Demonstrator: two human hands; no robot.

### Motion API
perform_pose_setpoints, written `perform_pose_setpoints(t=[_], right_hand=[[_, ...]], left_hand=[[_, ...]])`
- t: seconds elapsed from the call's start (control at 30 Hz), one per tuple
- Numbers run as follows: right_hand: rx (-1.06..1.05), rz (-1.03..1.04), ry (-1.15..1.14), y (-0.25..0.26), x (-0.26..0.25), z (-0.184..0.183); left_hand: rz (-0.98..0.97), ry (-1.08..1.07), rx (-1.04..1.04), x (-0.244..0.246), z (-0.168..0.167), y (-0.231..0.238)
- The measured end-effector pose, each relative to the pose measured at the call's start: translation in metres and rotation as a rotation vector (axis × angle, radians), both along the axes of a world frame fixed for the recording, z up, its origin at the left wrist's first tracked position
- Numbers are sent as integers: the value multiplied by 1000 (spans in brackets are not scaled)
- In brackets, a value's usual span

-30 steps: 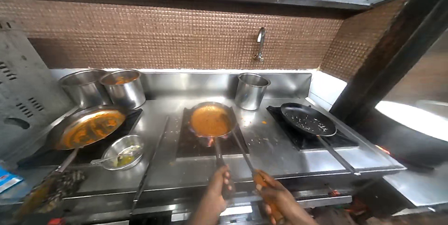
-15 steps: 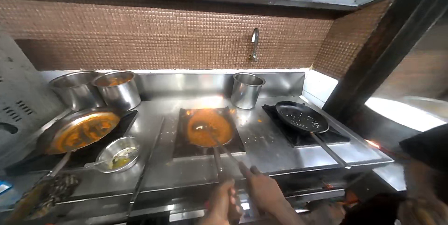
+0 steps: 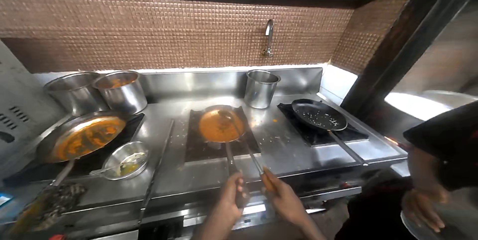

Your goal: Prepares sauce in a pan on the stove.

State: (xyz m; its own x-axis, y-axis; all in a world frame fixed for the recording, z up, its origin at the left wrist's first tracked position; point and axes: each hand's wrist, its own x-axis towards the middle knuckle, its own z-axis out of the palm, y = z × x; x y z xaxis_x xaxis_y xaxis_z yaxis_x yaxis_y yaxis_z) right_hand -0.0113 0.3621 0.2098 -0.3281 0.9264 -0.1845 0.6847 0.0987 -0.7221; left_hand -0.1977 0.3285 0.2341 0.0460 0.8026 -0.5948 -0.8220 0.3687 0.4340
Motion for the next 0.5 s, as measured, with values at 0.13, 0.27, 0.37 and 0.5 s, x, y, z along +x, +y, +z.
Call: perform_pose_setpoints(t=[0.13, 0.27, 0.37, 0.5], right_hand=[[179, -29, -58, -23, 14, -74], [284, -31, 13, -22, 18, -90], [104, -24, 89, -24, 23, -75], [-301, 11, 280, -23, 24, -12]], left_hand=[[-24, -21, -16, 3, 7, -10], [-31, 6, 4, -3, 0, -1], [-27, -12, 5, -3, -4, 3], [-57, 53, 14, -8, -4, 9]])
